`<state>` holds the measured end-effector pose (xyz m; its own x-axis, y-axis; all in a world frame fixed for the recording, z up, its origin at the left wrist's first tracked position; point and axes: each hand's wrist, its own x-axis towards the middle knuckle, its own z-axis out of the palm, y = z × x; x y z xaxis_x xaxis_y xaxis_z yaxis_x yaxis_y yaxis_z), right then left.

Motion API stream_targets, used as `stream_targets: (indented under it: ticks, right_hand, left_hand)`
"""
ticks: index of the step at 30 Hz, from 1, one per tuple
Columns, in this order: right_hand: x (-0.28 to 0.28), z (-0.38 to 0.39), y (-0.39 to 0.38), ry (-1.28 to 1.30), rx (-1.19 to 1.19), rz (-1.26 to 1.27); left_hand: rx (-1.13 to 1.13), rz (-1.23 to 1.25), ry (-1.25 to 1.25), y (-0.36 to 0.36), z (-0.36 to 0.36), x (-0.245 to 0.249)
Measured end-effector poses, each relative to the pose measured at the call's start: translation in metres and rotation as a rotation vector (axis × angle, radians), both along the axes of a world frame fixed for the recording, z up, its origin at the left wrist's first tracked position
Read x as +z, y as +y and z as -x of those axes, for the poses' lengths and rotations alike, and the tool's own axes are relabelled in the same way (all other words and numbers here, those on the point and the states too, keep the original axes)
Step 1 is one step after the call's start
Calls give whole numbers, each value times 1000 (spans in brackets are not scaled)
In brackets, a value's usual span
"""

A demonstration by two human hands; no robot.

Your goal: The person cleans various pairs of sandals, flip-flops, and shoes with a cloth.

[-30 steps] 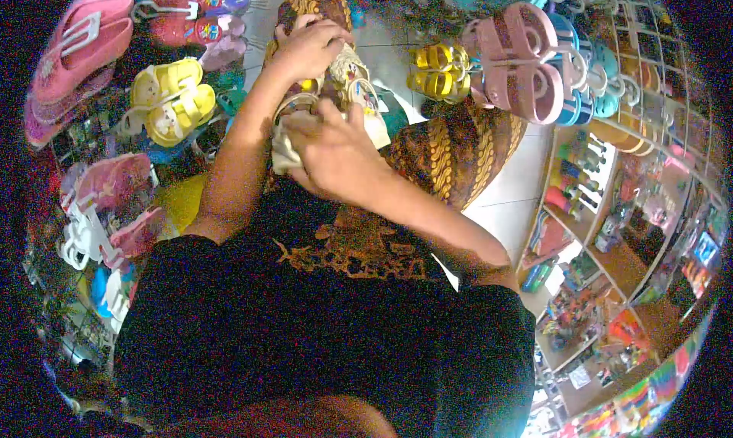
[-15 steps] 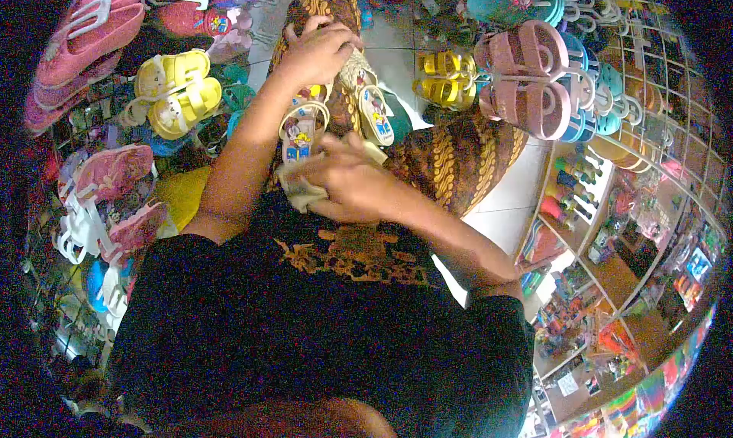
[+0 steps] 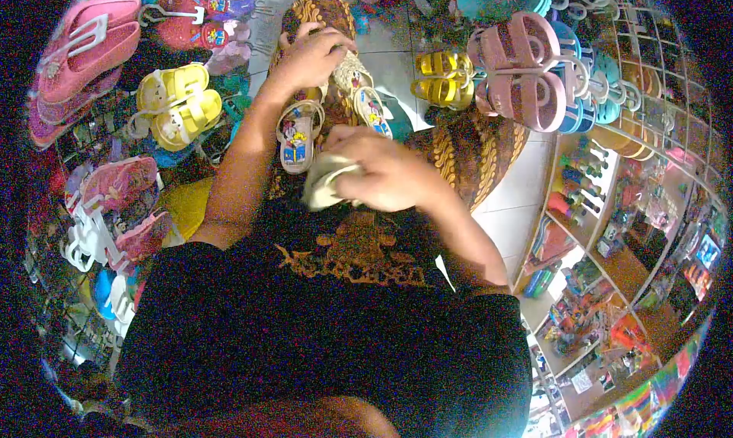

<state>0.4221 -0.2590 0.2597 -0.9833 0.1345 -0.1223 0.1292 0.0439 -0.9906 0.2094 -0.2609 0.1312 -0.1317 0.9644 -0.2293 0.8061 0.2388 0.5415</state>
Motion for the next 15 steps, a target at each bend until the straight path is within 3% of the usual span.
stream_targets:
  ticks: [2,3,4,6,9,10,12,14,15]
  right_hand:
    - [4,-17,23,-85,-53,50]
    - [9,-26,32,-185,-126,-2]
    - [12,-31,42,-343,-135,101]
    - [-23,-47,60,-395,-224,-41]
    - [-66,-63,65,-575,-482,443]
    - [-104,-76,64,-641,-594,892]
    - [-98,-61,44,-622,-650,888]
    - [-106,-59,36,-562,-520,1001]
    - [-102,-59,38,-577,-484,933]
  left_hand:
    - [-38,-76,-43,1,7,-28]
    - [-40,-99,-37,2,7,-29]
    - [-42,-122,-31,2,8,-30]
    - [-11,-135,32,-2,3,-10]
    - [-60,-142,-65,-1,14,-27]
    - [-69,-137,-81,1,15,-28]
    - [-52,-131,-81,-2,12,-9]
    - [-93,-120,-150,-2,16,1]
    - [-55,-142,-117,-3,16,-5]
